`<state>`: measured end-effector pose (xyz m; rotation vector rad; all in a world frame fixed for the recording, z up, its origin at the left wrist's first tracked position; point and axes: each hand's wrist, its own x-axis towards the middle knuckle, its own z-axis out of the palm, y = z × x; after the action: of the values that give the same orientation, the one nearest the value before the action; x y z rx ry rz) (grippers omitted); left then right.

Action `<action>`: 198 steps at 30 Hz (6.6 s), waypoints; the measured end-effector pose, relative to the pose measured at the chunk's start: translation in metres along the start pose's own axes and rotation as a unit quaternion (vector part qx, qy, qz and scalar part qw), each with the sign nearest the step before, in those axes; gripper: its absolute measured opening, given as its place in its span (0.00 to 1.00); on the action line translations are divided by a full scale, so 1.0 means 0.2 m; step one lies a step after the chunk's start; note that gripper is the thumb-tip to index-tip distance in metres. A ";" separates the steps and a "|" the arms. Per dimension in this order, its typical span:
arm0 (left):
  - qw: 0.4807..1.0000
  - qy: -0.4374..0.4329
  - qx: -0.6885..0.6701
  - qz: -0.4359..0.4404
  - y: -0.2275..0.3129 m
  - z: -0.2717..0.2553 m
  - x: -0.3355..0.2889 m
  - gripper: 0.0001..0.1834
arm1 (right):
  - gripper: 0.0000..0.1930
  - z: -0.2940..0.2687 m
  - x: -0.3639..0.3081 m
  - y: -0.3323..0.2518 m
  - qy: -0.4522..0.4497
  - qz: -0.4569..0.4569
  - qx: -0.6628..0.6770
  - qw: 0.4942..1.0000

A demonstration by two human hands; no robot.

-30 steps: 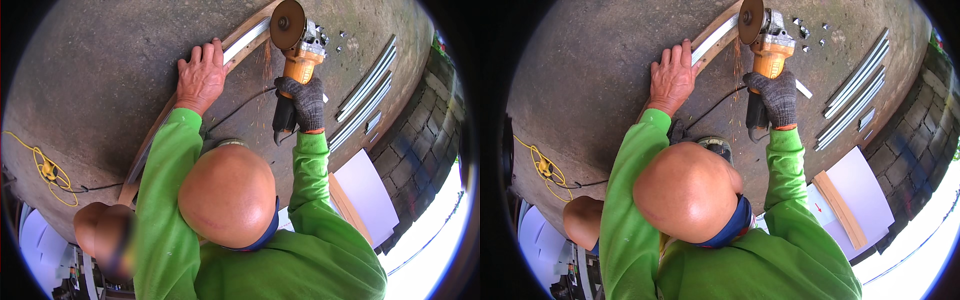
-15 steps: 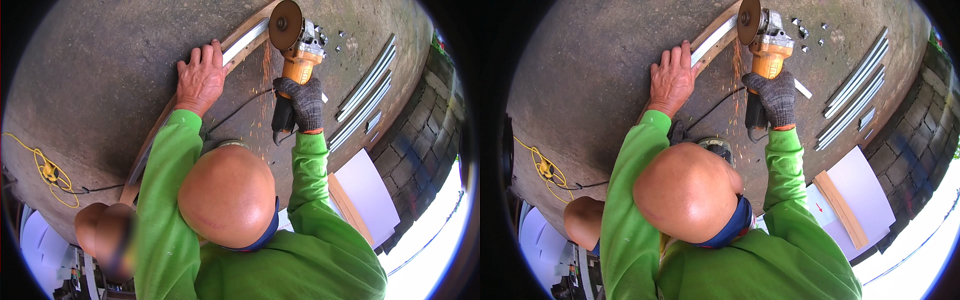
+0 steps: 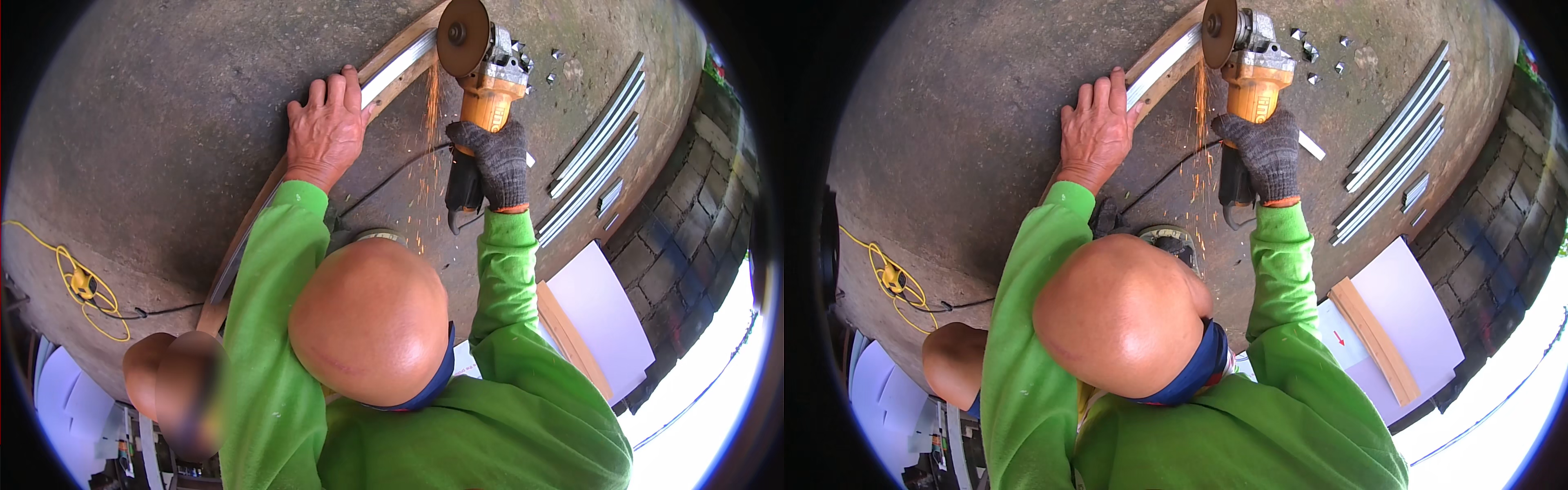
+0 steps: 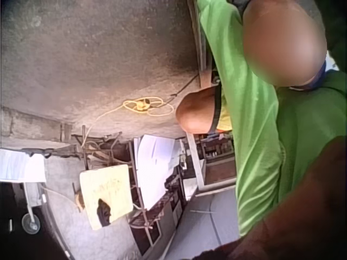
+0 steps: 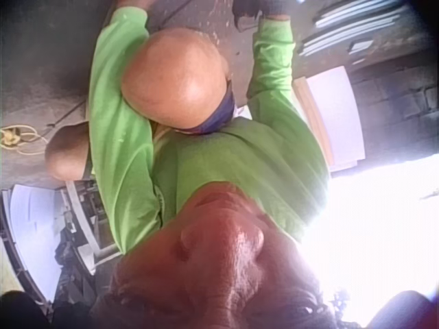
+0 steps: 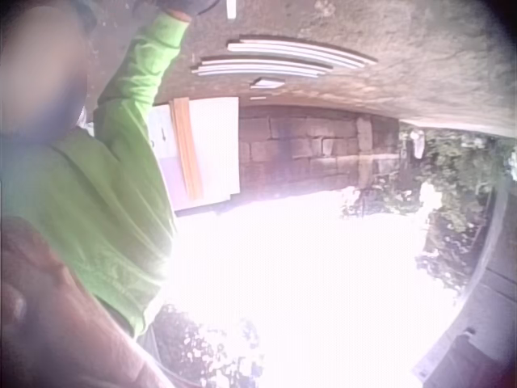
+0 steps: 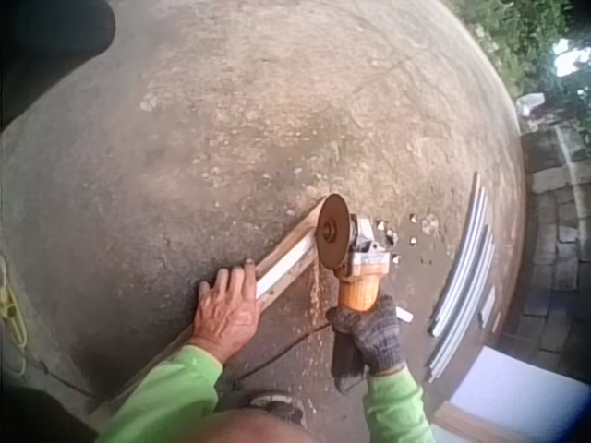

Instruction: Cutting a thin metal strip using a handheld angle grinder while wearing gloves.

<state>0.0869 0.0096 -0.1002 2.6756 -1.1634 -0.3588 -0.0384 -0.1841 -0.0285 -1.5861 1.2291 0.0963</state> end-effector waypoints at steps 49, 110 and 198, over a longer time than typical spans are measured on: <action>1.000 0.007 0.003 -0.001 -0.01 0.00 0.00 0.33 | 0.19 0.00 0.02 -0.03 0.012 0.012 -0.045 0.999; 1.000 0.003 -0.001 -0.021 -0.03 -0.01 -0.02 0.33 | 0.18 -0.03 0.01 -0.07 -0.012 0.016 0.229 0.973; 0.997 -0.035 -0.043 0.046 -0.08 0.09 0.02 0.35 | 0.29 0.03 0.07 0.10 0.028 0.025 -0.078 0.996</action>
<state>0.0949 0.0160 -0.1231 2.5439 -1.2561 -0.4798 -0.0427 -0.1859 -0.0529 -1.7027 1.3325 0.1849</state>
